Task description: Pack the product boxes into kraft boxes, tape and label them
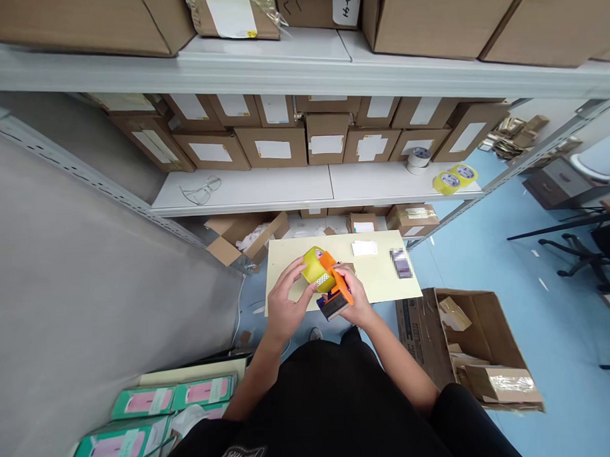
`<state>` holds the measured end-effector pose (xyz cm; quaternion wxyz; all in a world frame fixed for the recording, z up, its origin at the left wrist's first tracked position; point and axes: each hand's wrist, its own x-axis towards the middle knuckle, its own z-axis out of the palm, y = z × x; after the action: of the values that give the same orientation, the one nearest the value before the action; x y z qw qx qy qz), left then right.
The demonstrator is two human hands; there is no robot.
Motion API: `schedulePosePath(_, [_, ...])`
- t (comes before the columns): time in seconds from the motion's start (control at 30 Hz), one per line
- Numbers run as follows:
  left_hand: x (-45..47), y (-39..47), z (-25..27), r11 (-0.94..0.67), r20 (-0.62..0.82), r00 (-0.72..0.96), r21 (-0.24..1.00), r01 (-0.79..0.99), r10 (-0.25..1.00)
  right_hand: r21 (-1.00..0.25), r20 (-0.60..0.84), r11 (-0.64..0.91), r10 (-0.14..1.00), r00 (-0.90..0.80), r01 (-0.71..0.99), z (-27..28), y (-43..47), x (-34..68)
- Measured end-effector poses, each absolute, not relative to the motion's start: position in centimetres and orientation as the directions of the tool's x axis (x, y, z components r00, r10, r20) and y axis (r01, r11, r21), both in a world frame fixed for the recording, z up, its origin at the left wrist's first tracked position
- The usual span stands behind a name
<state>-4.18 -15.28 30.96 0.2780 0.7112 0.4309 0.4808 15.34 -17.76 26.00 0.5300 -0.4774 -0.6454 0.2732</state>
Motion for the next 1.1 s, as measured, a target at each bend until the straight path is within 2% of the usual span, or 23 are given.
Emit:
schedulePosePath(0.13, [-4.6,-14.8,31.2,-0.452,0.425,0.155,0.839,0.304,0.892,-0.827,0.457,0.421,0.890,0.008,0.372,26.1,-17.7,15.1])
schedulePosePath(0.3, [-4.3,-15.0,31.8,-0.540,0.543,0.110,0.749,0.383,0.832,-0.751,0.580,0.490,0.810,0.087,0.444,26.0,-17.8,14.5])
schedulePosePath(0.43, [-3.7,-15.6,32.0,-0.571,0.589,0.082,0.725,0.385,0.804,-0.713,0.617,0.494,0.779,0.111,0.498,26.2,-17.9,14.2])
schedulePosePath(0.7, [-2.6,-16.4,32.6,-0.498,0.522,0.011,0.807,0.316,0.853,-0.723,0.623,0.441,0.749,0.225,0.532,25.8,-18.2,13.5])
schedulePosePath(0.97, [-2.4,-17.0,32.5,-0.531,0.572,-0.028,0.778,0.336,0.820,-0.732,0.642,0.451,0.709,0.293,0.511,25.5,-18.5,12.8])
schedulePosePath(1.1, [-2.0,-17.3,32.6,-0.507,0.546,-0.059,0.808,0.300,0.836,-0.738,0.637,0.442,0.706,0.310,0.510,25.1,-18.8,12.6])
